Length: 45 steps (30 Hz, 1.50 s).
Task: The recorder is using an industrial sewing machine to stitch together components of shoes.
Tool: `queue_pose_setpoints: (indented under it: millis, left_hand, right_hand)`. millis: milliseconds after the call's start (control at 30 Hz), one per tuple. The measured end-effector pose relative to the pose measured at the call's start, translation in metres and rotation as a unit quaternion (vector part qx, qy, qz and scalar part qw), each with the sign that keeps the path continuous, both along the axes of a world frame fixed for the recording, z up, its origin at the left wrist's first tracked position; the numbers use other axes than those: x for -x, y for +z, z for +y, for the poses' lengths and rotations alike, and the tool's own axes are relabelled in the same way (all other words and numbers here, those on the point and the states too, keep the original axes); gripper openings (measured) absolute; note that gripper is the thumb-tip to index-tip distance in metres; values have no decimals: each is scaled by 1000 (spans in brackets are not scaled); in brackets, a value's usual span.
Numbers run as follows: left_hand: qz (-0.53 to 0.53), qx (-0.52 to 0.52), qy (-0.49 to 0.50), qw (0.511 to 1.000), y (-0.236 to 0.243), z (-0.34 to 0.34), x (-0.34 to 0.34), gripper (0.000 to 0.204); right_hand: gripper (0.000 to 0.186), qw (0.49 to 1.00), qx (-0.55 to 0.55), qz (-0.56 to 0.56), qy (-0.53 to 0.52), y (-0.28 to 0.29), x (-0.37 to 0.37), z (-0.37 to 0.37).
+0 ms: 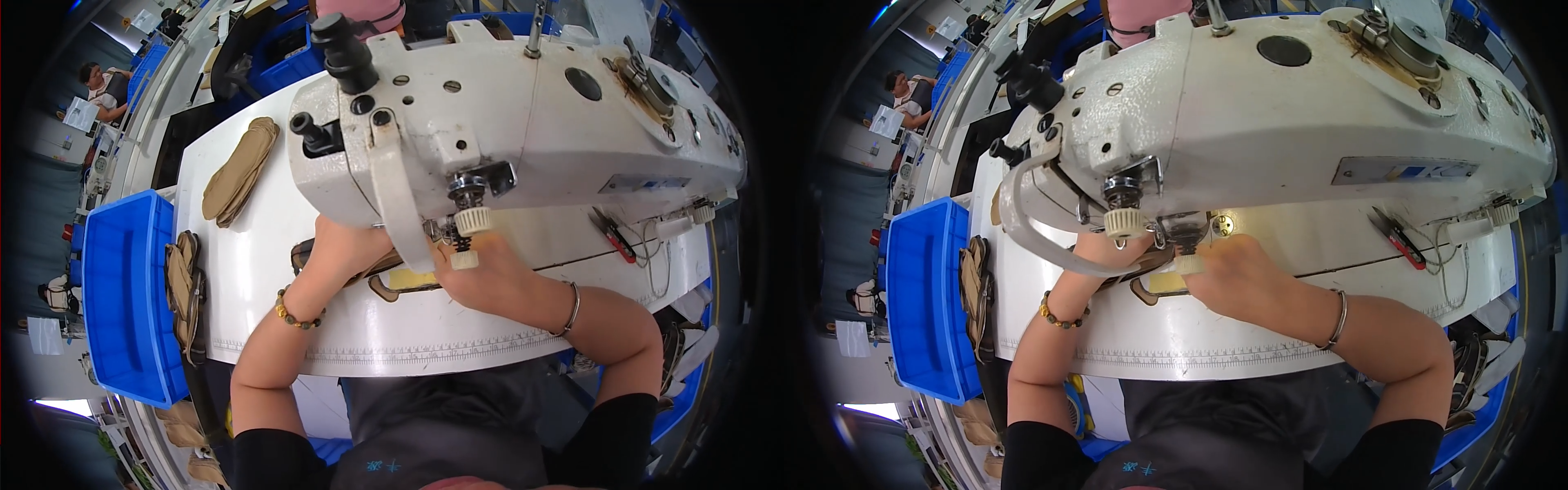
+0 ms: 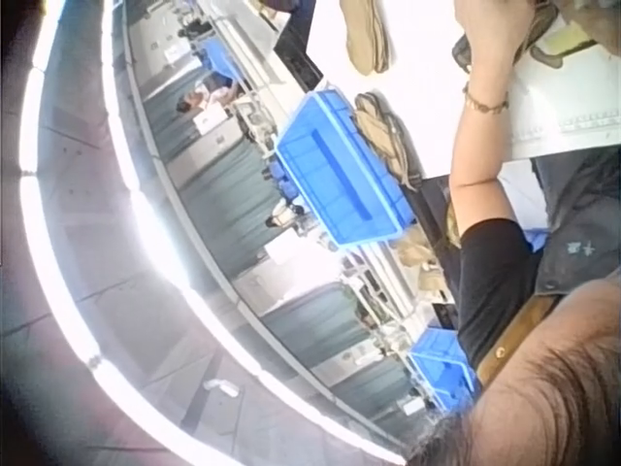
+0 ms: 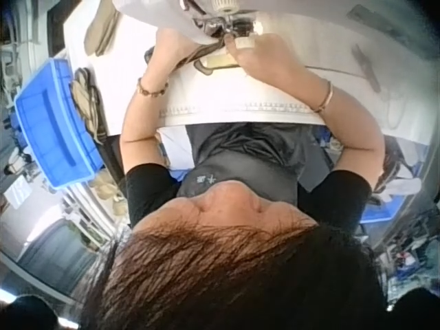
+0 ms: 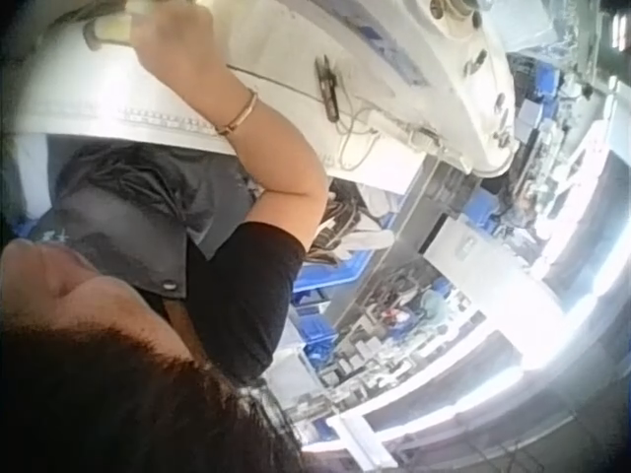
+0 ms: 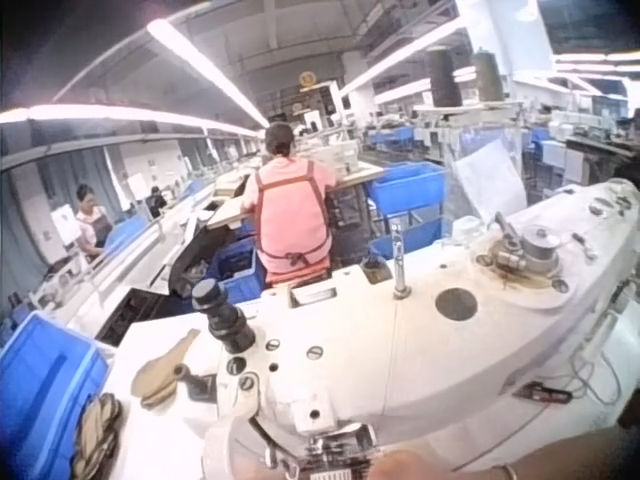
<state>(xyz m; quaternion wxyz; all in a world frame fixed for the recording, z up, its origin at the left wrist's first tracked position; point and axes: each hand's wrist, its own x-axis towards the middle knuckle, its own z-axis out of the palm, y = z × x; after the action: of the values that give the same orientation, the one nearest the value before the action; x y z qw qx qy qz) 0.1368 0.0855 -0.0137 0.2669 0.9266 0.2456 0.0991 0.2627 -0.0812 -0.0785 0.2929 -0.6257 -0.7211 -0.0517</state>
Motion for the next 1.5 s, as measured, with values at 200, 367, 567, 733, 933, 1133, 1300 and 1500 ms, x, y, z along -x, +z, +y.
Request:
queue_pose_setpoints:
  millis: [200, 367, 567, 733, 933, 1133, 1300, 1500]
  left_hand:
    - [62, -80, -8, 995, -4, 0, 16, 37]
    - [-35, -203, -208, 956, 8, -14, 28, 14]
    - [-42, -51, -158, 985, -12, 19, 27, 19]
    - [-86, 101, -125, 983, -10, 13, 20, 31]
    - [-64, 159, -124, 977, -1, 12, 21, 33]
    - [-29, 37, -160, 986, 0, 13, 22, 26]
    - [-71, -158, -225, 959, -11, 11, 22, 24]
    - [-91, -180, -187, 962, -23, 13, 21, 24]
  right_hand:
    - [11, 996, -37, 74, -25, -1, 3, -2]
    - [8, 998, 31, 47, -21, -5, 1, -2]
    - [8, 997, 71, -1, -44, 19, -3, -1]
    - [35, 992, 26, -113, 43, 0, 2, -3]
    - [49, 991, 7, -126, 47, 6, 4, 2]
    - [53, 991, -13, -135, -3, 1, 3, 6]
    - [31, 996, -34, -80, -8, -6, -3, 8]
    - [15, 992, 49, -106, -49, -6, -2, 2]
